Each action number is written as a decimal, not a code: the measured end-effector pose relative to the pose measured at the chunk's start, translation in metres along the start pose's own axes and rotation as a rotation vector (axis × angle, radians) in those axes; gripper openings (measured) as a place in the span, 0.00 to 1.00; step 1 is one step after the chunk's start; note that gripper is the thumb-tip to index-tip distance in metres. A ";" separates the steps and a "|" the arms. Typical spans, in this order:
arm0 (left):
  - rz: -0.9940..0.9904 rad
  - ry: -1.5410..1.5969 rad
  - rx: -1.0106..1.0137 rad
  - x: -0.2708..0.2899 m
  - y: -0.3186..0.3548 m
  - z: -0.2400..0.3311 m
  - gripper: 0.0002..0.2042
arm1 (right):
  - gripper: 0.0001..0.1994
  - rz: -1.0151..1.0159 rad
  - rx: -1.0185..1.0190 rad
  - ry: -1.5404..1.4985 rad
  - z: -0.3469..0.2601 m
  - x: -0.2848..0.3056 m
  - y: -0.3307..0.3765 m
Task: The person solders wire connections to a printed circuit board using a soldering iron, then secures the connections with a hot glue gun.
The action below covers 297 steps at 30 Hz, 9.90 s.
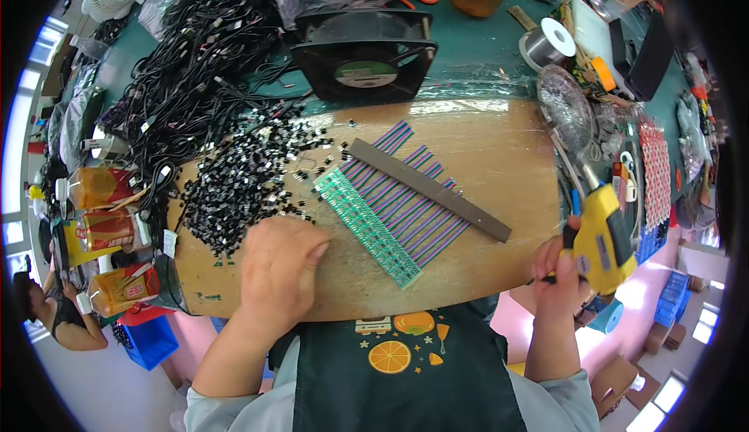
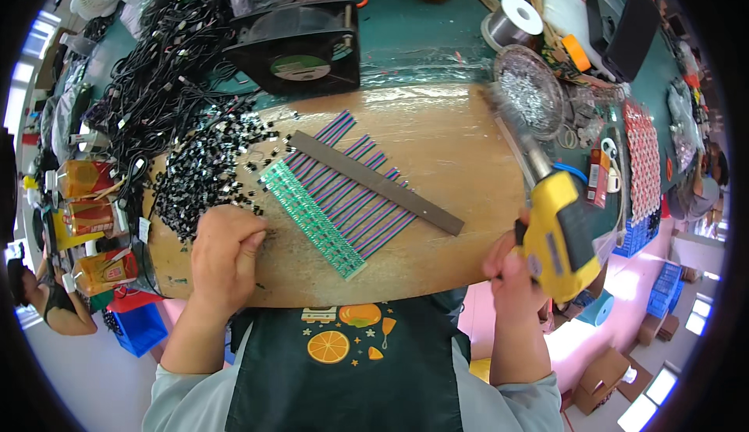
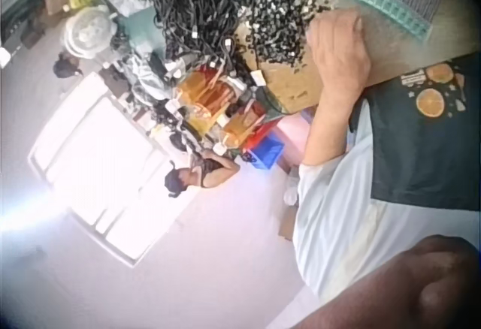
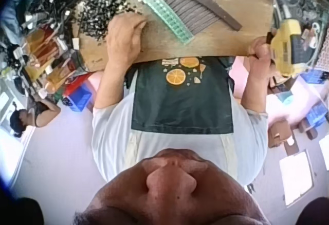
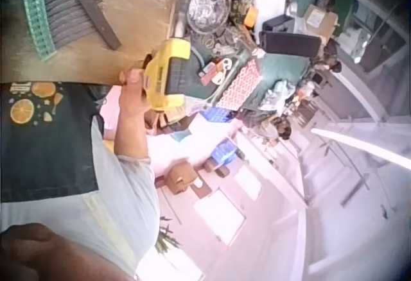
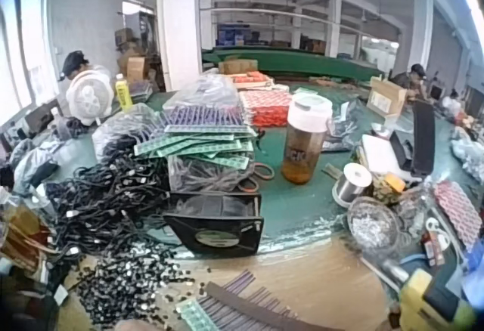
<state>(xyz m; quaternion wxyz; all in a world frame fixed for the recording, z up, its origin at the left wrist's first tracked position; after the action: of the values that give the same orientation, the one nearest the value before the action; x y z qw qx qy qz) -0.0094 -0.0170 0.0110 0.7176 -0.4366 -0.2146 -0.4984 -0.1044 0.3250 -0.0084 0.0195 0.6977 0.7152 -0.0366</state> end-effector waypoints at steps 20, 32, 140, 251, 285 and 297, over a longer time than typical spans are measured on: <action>-0.386 1.341 1.044 -0.034 0.041 0.040 0.04 | 0.33 -0.888 0.019 0.407 0.009 -0.108 0.038; -0.420 0.943 0.653 -0.025 0.032 0.040 0.06 | 0.23 -0.692 -0.165 0.271 0.019 -0.101 0.048; 0.190 -0.045 0.078 -0.028 -0.005 -0.022 0.09 | 0.14 -0.699 -0.531 0.290 0.035 -0.056 0.064; 0.145 -0.042 0.049 -0.027 -0.003 -0.015 0.10 | 0.14 -0.590 -0.367 0.312 0.030 -0.058 0.069; 0.143 -0.045 0.048 -0.028 -0.002 -0.017 0.09 | 0.19 -0.644 -0.322 0.267 0.038 -0.050 0.073; 0.154 -0.057 0.044 -0.026 -0.002 -0.015 0.09 | 0.24 -0.797 -0.299 0.298 0.047 -0.043 0.078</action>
<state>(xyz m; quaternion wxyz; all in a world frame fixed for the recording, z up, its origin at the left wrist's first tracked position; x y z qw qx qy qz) -0.0241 -0.0161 -0.0157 0.7567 -0.4499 -0.2116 -0.4245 -0.0261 0.2803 -0.0533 0.0011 0.3550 0.9205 0.1633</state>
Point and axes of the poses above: each hand's wrist, its own y-axis away from the middle knuckle, its own x-axis out of the back of the hand, z = x × y, the point moved 3 cm from there along -y, towards the middle knuckle, and after that the axes turned 6 degrees about z, right-handed, at the moved point
